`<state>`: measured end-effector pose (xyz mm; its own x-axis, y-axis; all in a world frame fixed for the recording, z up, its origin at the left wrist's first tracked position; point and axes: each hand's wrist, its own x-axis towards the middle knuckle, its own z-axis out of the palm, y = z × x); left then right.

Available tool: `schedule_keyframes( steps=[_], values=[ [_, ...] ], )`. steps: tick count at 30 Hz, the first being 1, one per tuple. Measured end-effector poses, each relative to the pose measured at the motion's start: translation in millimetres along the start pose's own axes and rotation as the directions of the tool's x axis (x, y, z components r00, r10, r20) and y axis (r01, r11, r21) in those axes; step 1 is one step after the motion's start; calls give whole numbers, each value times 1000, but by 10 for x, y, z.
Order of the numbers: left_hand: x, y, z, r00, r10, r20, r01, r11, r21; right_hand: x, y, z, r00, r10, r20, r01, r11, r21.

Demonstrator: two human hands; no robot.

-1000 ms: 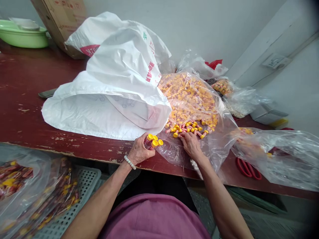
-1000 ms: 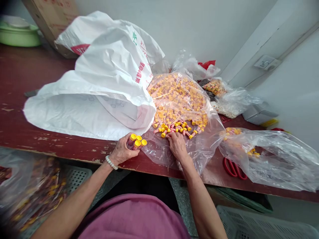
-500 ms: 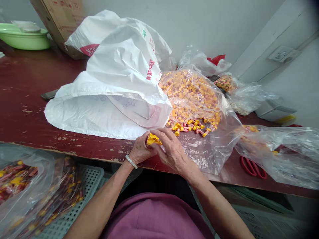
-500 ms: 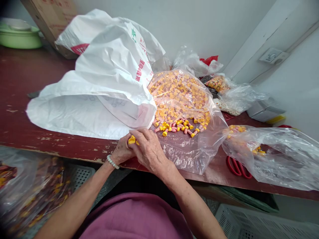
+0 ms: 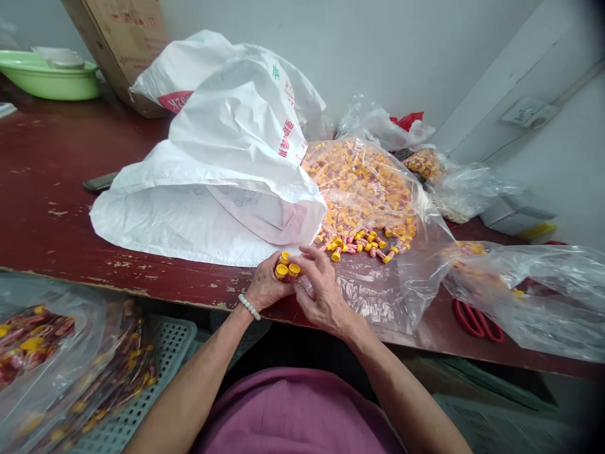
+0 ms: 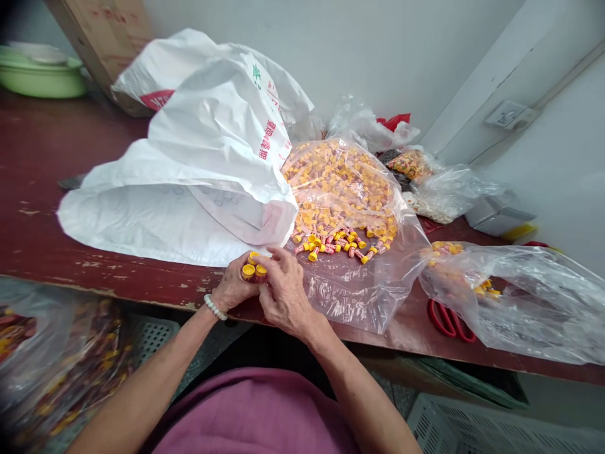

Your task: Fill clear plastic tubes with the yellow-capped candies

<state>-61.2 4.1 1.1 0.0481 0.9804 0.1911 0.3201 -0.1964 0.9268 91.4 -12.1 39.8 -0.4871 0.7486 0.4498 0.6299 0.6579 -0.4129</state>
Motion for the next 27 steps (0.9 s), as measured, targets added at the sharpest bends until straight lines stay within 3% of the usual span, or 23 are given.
schedule_keyframes(
  steps=[3, 7, 12, 16, 19, 22, 24, 25, 27],
  values=[
    [-48, 58, -9, 994, -86, 66, 99, 967, -235, -43, 27, 14, 998, -17, -52, 16, 1000, -15],
    [-145, 144, 27, 985, -144, 97, 172, 875, -452, -31, 14, 159, 986, -151, 68, 159, 976, -148],
    [-297, 265, 41, 978, -206, 29, 187, 810, -556, -14, -86, 189, 943, -332, 18, 331, 936, -116],
    [-382, 255, -39, 967, -190, 169, 254, 672, -695, 35, -88, 287, 891, -451, -59, 442, 889, -123],
    [-499, 222, -199, 965, -213, 151, 253, 619, -744, 81, -205, 423, 892, -450, -34, 446, 890, -92],
    [-687, 180, -596, 959, -283, 27, 223, 688, -691, 117, -357, 441, 915, -401, -47, 401, 916, -16],
    [-831, 96, -1053, 917, -358, -178, 188, 780, -597, 140, -349, 399, 943, -318, -98, 322, 947, 22],
    [-910, 34, -1325, 869, -374, -323, 165, 836, -523, 143, -295, 376, 956, -272, -107, 276, 961, 24],
    [-1097, -117, -1889, 734, -348, -583, 169, 925, -339, 120, -103, 354, 975, -206, -82, 207, 978, -4]
  ],
)
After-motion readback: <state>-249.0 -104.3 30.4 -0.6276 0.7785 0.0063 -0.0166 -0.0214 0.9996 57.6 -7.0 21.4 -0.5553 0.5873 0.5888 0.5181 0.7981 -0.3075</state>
